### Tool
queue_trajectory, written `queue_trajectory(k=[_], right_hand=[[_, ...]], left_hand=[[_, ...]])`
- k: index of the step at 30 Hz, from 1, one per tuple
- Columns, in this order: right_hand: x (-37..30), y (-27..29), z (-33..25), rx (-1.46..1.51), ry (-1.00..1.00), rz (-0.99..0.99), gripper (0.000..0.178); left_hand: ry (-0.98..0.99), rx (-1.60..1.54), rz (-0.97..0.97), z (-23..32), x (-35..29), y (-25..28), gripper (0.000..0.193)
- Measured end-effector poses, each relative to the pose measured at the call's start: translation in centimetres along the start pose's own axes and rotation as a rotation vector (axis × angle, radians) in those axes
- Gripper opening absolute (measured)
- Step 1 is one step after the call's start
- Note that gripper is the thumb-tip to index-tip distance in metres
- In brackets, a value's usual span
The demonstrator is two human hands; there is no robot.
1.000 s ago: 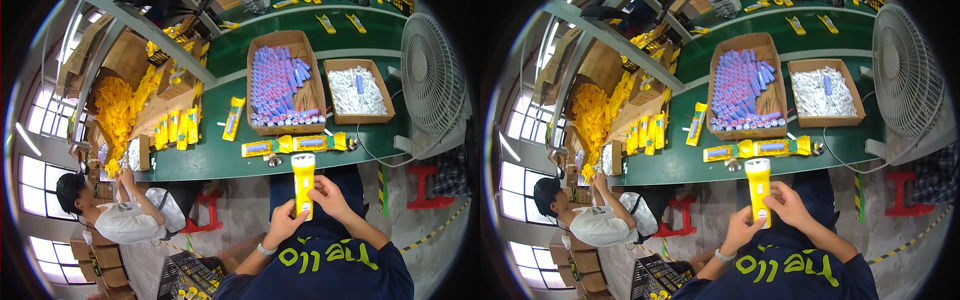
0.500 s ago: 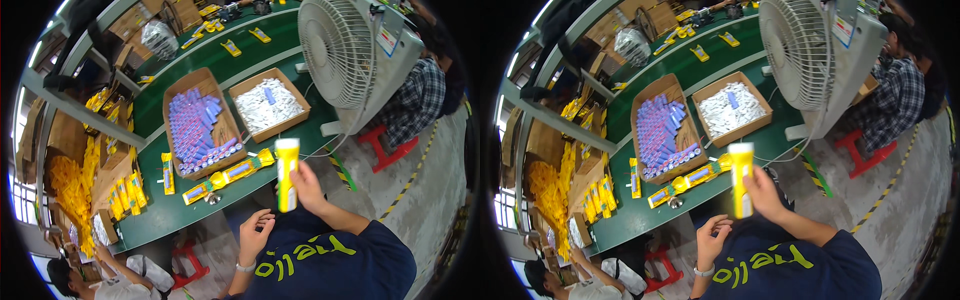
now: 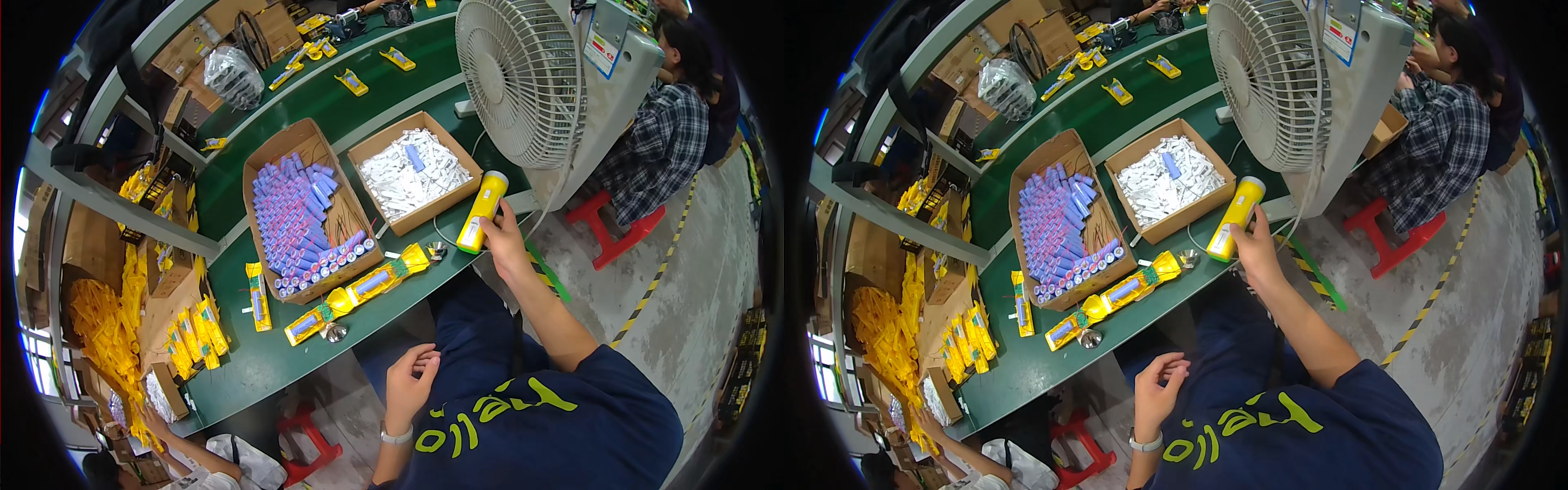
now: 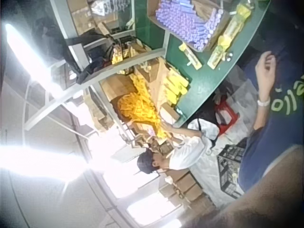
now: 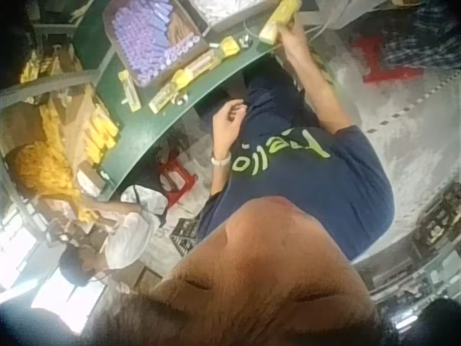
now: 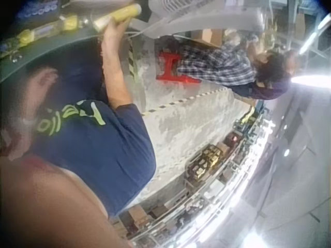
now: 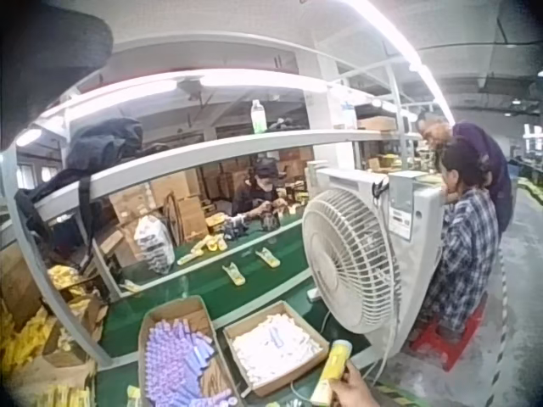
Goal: The person tests an assembled flashlight, then fits circuit boards and batteries into yellow flashlight casings to assemble flashlights, working with a coworker to position the components inside the housing.
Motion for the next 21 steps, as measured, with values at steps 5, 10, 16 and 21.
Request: queue_trajectory(k=[5, 10, 16, 21], right_hand=[[2.1, 1.8, 1.8, -0.474, 0.26, -0.059, 0.063], [1.7, 2.3, 2.6, -0.854, 0.635, -0.016, 0.053], [-0.3, 1.6, 0.7, -1.09, 0.82, -0.072, 0.047], [-0.6, 2.2, -1.0, -1.071, 0.843, -0.094, 0.04]], left_hand=[[0.015, 0.038, 0.015, -0.8, -0.2, 0.8, 0.023], [0.032, 0.025, 0.03, -1.4, -0.2, 1.3, 0.023], [0.006, 0.056, 0.085, -1.4, -0.2, 3.0, 0.022], [0.026, 0.041, 0.133, -0.5, 1.0, 4.6, 0.021]])
Point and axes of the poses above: each hand's wrist, its own x-axis towards the middle knuckle, its own y-axis out of the back of the hand, z = x × y, the point moved 3 cm from there along x, towards the middle knuckle, and after that the axes turned 8 degrees about y, right-handed, at the moved point
